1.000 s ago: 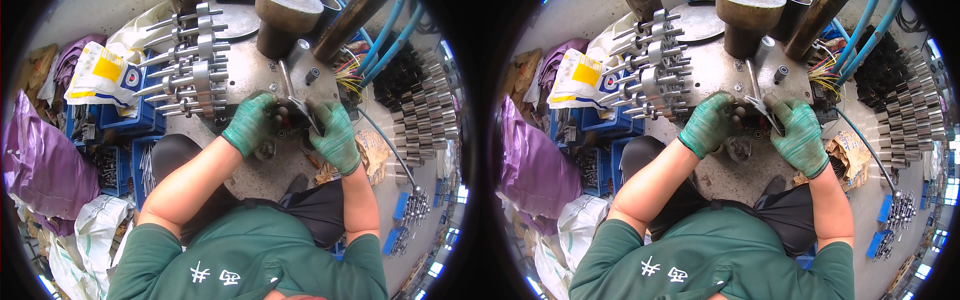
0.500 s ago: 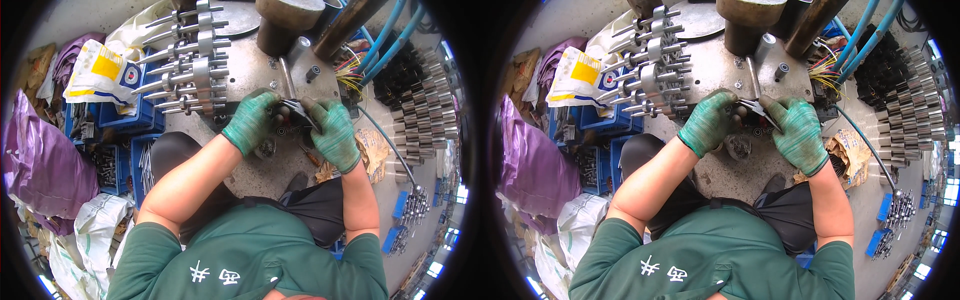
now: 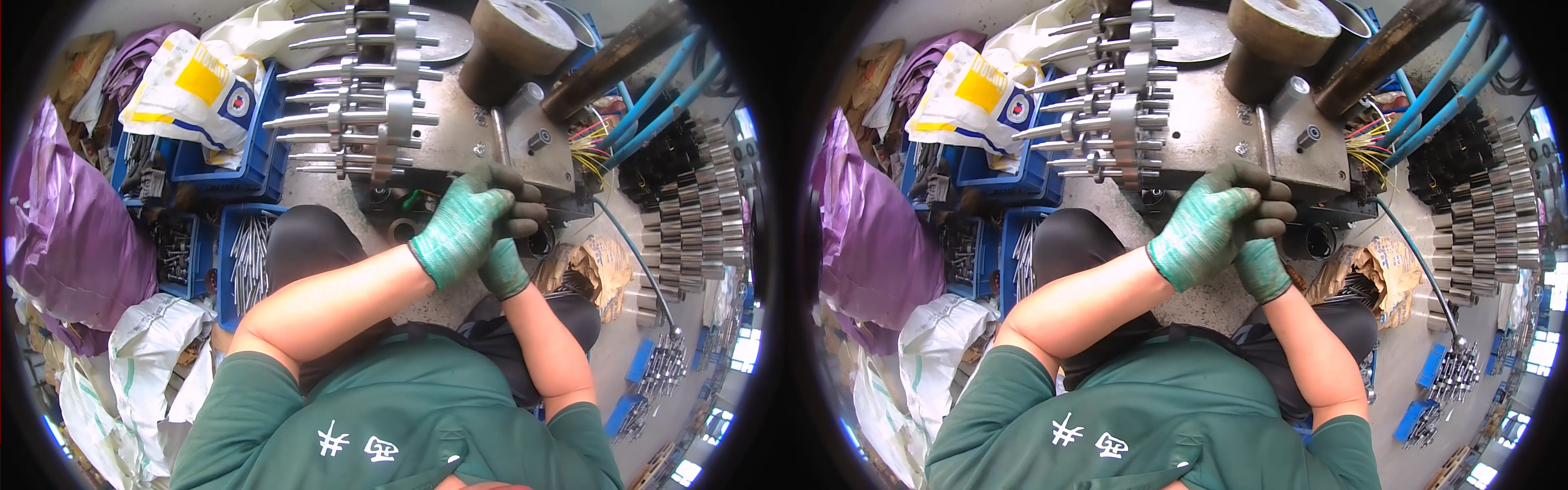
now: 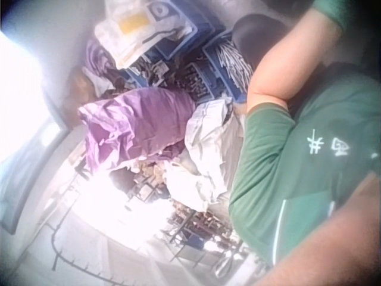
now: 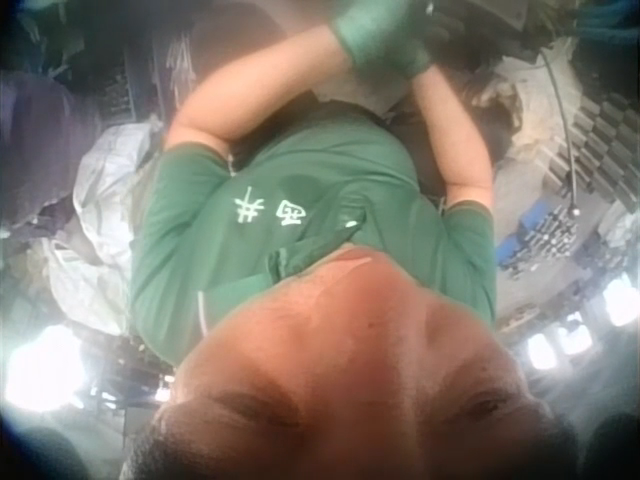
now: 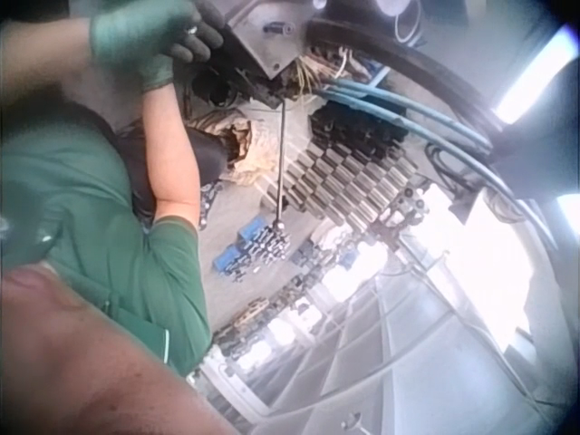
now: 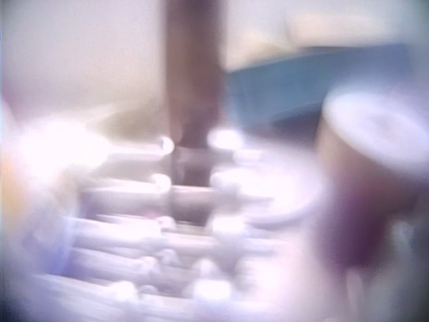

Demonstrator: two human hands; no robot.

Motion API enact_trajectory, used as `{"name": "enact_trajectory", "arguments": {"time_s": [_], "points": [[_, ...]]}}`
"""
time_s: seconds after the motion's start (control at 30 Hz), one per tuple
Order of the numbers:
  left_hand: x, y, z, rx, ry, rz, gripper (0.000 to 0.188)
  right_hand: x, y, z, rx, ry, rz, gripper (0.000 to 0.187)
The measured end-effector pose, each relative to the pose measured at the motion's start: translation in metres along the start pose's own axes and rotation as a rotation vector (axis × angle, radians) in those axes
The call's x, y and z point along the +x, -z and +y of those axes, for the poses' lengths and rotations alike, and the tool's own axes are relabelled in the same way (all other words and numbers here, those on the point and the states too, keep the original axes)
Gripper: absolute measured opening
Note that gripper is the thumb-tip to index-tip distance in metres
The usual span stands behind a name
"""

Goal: The person sits at a workstation and assembles small metal components onto a vertical rod, using pliers to manipulate parts and selecting various washers and pins from containers.

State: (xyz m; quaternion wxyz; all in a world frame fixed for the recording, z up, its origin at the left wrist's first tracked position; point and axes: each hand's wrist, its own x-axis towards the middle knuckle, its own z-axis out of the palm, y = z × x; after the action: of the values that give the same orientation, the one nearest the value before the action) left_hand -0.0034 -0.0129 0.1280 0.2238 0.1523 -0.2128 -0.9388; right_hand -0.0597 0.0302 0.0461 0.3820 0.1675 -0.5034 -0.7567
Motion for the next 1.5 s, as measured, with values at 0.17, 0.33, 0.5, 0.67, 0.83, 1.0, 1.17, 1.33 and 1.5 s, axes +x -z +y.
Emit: {"name": "enact_trajectory", "arguments": {"time_s": [0.17,0.33,0.5,0.67,0.83,1.0,1.17,1.33,1.5], "points": [[0.001,0.003,0.005,0.018,0.099,0.124,0.020,-0.007,0.050,0.009,0.364,0.427,-0.056,0.031],[0.003,0.012,0.003,0.057,0.078,0.199,0.027,-0.005,0.055,-0.002,0.361,0.536,-0.011,0.029],[0.007,0.017,0.003,-0.050,0.142,0.191,0.033,0.000,0.046,-0.003,0.188,0.590,0.042,0.027],[0.008,0.018,0.003,0.011,0.129,0.173,0.035,-0.001,0.050,-0.009,0.150,0.552,0.103,0.028],[0.012,0.017,0.000,0.023,0.120,0.152,0.036,-0.003,0.055,-0.017,0.117,0.495,0.135,0.030],[0.013,0.029,0.004,-0.033,0.125,0.171,0.035,-0.008,0.066,-0.024,0.080,0.424,0.192,0.031],[0.015,0.029,0.000,0.025,0.063,0.182,0.035,-0.012,0.071,-0.045,-0.015,0.317,0.231,0.033],[0.014,0.029,0.001,0.002,0.010,0.107,0.036,-0.013,0.073,-0.084,-0.313,0.078,0.290,0.034],[0.013,0.039,0.013,0.171,-0.062,0.095,0.037,-0.012,-0.034,-0.065,-1.704,-0.596,0.610,0.052]]}}
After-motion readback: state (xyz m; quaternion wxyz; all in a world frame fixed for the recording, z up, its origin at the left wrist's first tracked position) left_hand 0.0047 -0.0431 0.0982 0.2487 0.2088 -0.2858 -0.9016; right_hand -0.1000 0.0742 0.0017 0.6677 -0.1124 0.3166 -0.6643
